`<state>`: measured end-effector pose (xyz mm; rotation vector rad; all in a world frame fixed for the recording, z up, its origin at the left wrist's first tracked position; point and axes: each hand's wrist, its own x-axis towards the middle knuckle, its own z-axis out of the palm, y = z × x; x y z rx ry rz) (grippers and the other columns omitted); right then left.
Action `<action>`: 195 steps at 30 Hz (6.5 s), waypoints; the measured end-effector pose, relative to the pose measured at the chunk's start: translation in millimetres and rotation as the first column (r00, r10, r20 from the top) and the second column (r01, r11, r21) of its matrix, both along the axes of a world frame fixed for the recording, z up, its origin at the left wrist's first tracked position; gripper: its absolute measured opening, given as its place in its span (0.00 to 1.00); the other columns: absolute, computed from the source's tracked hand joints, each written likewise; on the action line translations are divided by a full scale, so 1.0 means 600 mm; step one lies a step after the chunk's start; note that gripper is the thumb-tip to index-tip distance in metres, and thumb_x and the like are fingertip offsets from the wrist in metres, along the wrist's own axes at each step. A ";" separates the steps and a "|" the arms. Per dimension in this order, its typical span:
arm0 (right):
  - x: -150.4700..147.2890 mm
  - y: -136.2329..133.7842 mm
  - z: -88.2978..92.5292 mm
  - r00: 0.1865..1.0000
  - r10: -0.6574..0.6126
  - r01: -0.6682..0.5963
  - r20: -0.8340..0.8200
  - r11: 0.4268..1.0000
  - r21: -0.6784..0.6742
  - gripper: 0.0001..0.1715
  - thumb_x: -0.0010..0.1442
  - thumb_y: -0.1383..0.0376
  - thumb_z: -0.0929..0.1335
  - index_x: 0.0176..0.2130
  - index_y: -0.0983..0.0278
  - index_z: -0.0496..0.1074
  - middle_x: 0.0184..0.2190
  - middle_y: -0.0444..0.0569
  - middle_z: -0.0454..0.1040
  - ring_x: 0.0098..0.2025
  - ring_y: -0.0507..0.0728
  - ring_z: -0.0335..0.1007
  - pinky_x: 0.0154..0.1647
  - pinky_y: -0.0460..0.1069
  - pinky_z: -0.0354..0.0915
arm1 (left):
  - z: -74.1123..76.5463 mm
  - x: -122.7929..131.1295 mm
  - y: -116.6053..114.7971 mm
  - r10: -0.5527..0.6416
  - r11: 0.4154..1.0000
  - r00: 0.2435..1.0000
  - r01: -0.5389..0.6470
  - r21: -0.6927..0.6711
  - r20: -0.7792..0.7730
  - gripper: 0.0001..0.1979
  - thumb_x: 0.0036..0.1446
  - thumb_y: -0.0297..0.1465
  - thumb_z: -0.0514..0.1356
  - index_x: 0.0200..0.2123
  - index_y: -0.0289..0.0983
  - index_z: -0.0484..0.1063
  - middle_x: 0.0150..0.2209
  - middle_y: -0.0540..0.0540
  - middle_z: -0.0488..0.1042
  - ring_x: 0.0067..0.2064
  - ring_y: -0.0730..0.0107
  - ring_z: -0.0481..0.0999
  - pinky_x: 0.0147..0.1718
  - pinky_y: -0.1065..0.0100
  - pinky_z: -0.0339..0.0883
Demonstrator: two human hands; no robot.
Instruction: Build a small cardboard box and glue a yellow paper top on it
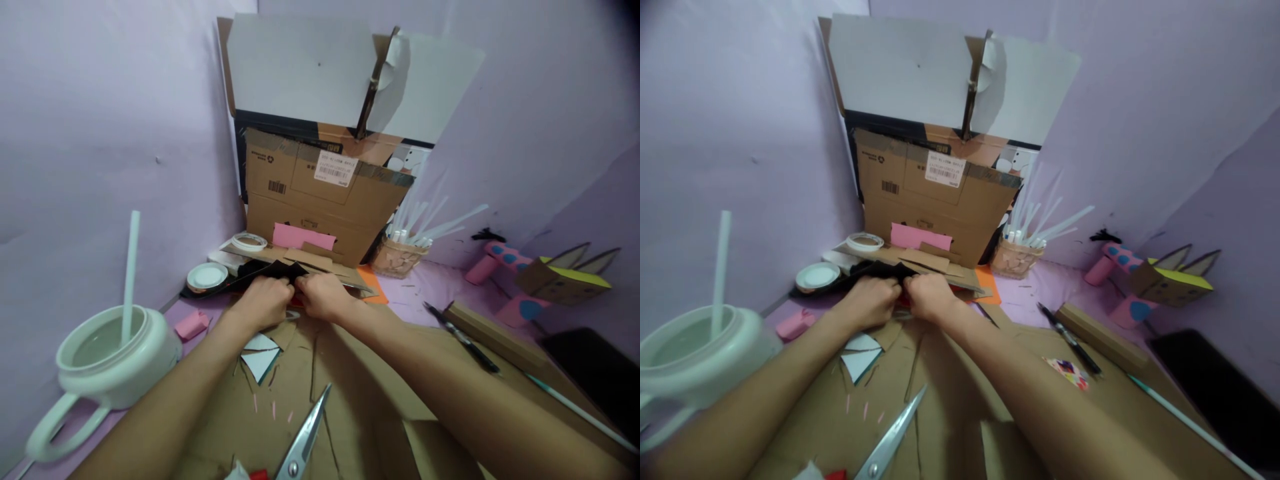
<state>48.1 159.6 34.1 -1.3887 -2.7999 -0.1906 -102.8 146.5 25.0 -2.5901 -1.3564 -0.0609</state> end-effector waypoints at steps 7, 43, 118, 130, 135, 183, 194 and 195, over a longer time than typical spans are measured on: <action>0.005 -0.008 -0.001 0.995 0.101 -0.101 -0.007 0.995 -0.007 0.11 0.54 0.66 0.62 0.37 0.59 0.72 0.39 0.47 0.76 0.36 0.56 0.73 0.30 0.47 0.59 | -0.006 -0.008 0.000 -0.017 0.999 1.000 0.016 0.045 0.018 0.11 0.51 0.23 0.51 0.31 0.33 0.74 0.33 0.40 0.76 0.32 0.59 0.76 0.26 0.65 0.64; 0.010 0.041 0.018 0.984 0.173 -0.177 -0.046 0.979 -0.101 0.12 0.56 0.63 0.64 0.33 0.63 0.76 0.29 0.48 0.78 0.27 0.52 0.68 0.24 0.45 0.52 | -0.009 -0.021 -0.006 0.108 0.992 0.985 -0.116 0.053 0.132 0.13 0.54 0.29 0.51 0.29 0.38 0.76 0.32 0.44 0.76 0.31 0.61 0.75 0.23 0.67 0.58; 0.010 0.026 0.017 0.988 0.131 -0.135 -0.079 0.990 -0.045 0.11 0.57 0.60 0.64 0.35 0.63 0.72 0.30 0.50 0.77 0.29 0.55 0.69 0.23 0.46 0.49 | -0.011 -0.017 -0.004 0.129 0.990 0.975 -0.138 0.036 0.182 0.11 0.54 0.28 0.50 0.34 0.38 0.73 0.31 0.43 0.78 0.32 0.58 0.77 0.27 0.66 0.61; 0.021 0.047 -0.012 0.950 0.129 -0.175 -0.286 0.975 -0.140 0.06 0.51 0.66 0.68 0.33 0.63 0.72 0.28 0.45 0.74 0.27 0.50 0.64 0.26 0.43 0.52 | -0.030 -0.025 -0.010 0.243 0.969 0.936 -0.249 -0.013 0.255 0.12 0.54 0.32 0.52 0.32 0.41 0.76 0.31 0.46 0.79 0.34 0.60 0.77 0.27 0.67 0.61; 0.021 0.049 -0.011 0.938 0.124 -0.185 -0.324 0.969 -0.164 0.05 0.50 0.66 0.69 0.32 0.64 0.72 0.26 0.44 0.73 0.25 0.49 0.62 0.24 0.43 0.52 | -0.028 -0.019 -0.014 0.246 0.968 0.934 -0.250 -0.018 0.259 0.13 0.55 0.31 0.52 0.34 0.41 0.76 0.34 0.46 0.79 0.35 0.61 0.77 0.29 0.68 0.62; 0.018 0.044 -0.005 0.966 0.099 -0.133 -0.237 0.982 -0.132 0.11 0.50 0.70 0.66 0.36 0.62 0.73 0.30 0.47 0.76 0.29 0.53 0.67 0.26 0.44 0.55 | -0.018 0.004 -0.017 0.119 0.992 0.991 -0.121 0.035 0.058 0.13 0.50 0.25 0.50 0.33 0.33 0.74 0.33 0.40 0.76 0.32 0.54 0.77 0.26 0.62 0.66; 0.013 0.018 0.020 0.991 0.130 -0.134 -0.043 0.986 -0.096 0.13 0.57 0.62 0.63 0.40 0.59 0.74 0.37 0.46 0.78 0.37 0.56 0.71 0.30 0.46 0.58 | -0.014 0.021 -0.019 0.179 0.984 0.978 -0.180 -0.008 0.107 0.16 0.48 0.21 0.49 0.33 0.30 0.75 0.29 0.35 0.76 0.31 0.48 0.78 0.27 0.59 0.68; 0.013 0.018 0.021 0.991 0.127 -0.129 -0.029 0.988 -0.087 0.13 0.57 0.61 0.63 0.39 0.59 0.74 0.37 0.46 0.78 0.37 0.56 0.71 0.30 0.46 0.58 | -0.014 0.022 -0.019 0.181 0.983 0.977 -0.181 -0.006 0.111 0.16 0.48 0.21 0.48 0.33 0.30 0.75 0.28 0.35 0.76 0.31 0.47 0.77 0.27 0.58 0.68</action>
